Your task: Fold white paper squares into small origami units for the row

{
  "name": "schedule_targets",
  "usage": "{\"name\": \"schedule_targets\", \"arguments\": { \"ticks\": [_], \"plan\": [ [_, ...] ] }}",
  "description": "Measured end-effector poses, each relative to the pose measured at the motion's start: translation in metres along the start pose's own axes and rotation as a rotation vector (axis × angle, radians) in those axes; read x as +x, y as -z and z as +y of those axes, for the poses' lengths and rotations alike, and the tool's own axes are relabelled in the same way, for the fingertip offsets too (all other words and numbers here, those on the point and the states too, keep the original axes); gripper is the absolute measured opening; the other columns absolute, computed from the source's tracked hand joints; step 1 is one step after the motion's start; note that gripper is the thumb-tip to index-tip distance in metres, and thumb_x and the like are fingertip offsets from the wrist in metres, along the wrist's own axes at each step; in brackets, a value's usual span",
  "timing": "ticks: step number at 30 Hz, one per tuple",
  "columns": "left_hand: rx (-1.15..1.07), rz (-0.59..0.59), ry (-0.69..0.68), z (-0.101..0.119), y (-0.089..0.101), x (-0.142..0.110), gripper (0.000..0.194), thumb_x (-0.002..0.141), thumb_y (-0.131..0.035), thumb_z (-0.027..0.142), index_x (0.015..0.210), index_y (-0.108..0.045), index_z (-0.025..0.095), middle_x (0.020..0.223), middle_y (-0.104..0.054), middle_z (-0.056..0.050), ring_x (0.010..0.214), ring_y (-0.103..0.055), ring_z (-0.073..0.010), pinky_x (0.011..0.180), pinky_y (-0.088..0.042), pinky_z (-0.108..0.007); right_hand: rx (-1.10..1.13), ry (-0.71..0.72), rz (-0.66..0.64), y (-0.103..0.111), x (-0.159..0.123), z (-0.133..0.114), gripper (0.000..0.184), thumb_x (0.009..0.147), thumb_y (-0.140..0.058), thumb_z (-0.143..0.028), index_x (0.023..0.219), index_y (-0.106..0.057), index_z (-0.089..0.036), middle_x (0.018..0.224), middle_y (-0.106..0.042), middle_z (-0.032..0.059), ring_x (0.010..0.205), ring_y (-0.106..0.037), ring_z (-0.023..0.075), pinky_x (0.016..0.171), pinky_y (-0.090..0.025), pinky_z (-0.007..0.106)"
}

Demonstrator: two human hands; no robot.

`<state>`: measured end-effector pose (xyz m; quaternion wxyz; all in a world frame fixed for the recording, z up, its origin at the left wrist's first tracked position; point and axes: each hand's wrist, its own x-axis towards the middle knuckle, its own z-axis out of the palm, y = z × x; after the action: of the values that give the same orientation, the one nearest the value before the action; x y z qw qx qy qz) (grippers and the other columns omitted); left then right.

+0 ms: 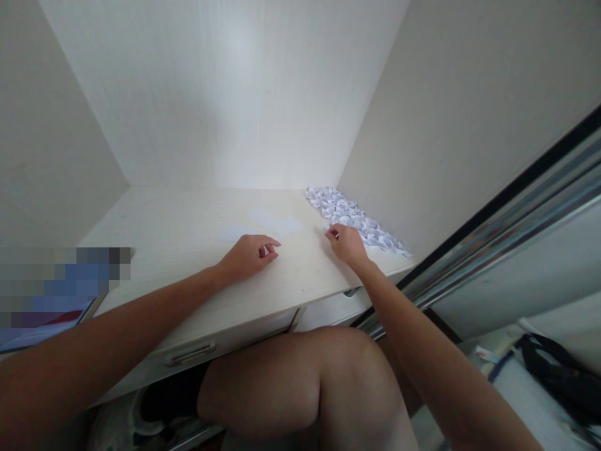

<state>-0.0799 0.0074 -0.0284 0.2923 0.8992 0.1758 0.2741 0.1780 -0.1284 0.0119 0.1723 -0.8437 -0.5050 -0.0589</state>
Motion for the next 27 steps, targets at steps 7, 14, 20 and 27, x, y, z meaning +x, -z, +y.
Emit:
{"name": "schedule_targets", "arguments": {
  "ticks": [7, 14, 20, 27],
  "plan": [
    [0.057, -0.007, -0.046, -0.006, -0.005, 0.001, 0.024, 0.086, -0.064, 0.026, 0.102, -0.081, 0.018, 0.085, -0.078, -0.004, 0.064, -0.063, -0.0142, 0.072, -0.052, -0.029, -0.175, -0.063, -0.118, 0.001, 0.070, -0.003, 0.022, 0.101, -0.056, -0.018, 0.109, -0.077, -0.018, 0.117, -0.078, 0.0125, 0.112, -0.071, 0.0228, 0.095, -0.051, 0.031],
    [0.080, -0.002, -0.095, -0.007, -0.008, 0.001, 0.018, 0.086, -0.067, 0.022, 0.097, -0.080, 0.018, 0.086, -0.077, -0.004, 0.064, -0.063, -0.0146, 0.073, -0.052, -0.030, -0.301, -0.066, -0.159, -0.017, 0.114, -0.008, 0.038, 0.100, -0.067, -0.039, 0.133, -0.063, -0.020, 0.135, -0.064, 0.0110, 0.114, -0.067, 0.0251, 0.095, -0.060, 0.047],
    [0.070, -0.009, -0.095, -0.004, -0.008, -0.001, 0.014, 0.087, -0.068, 0.018, 0.095, -0.079, 0.019, 0.086, -0.076, -0.004, 0.064, -0.063, -0.0150, 0.074, -0.052, -0.031, -0.321, -0.020, -0.178, -0.028, 0.141, -0.012, 0.039, 0.100, -0.067, -0.040, 0.133, -0.063, -0.019, 0.134, -0.065, 0.0106, 0.114, -0.067, 0.0252, 0.096, -0.059, 0.048],
    [0.053, -0.041, -0.084, 0.000, -0.004, -0.002, 0.015, 0.088, -0.068, 0.016, 0.097, -0.079, 0.018, 0.088, -0.075, -0.003, 0.061, -0.060, -0.0131, 0.071, -0.051, -0.030, -0.261, -0.042, -0.085, -0.033, 0.140, -0.023, 0.029, 0.101, -0.060, -0.024, 0.124, -0.073, -0.013, 0.139, -0.063, 0.0254, 0.138, -0.055, 0.0390, 0.114, -0.037, 0.055]
  ]
}}
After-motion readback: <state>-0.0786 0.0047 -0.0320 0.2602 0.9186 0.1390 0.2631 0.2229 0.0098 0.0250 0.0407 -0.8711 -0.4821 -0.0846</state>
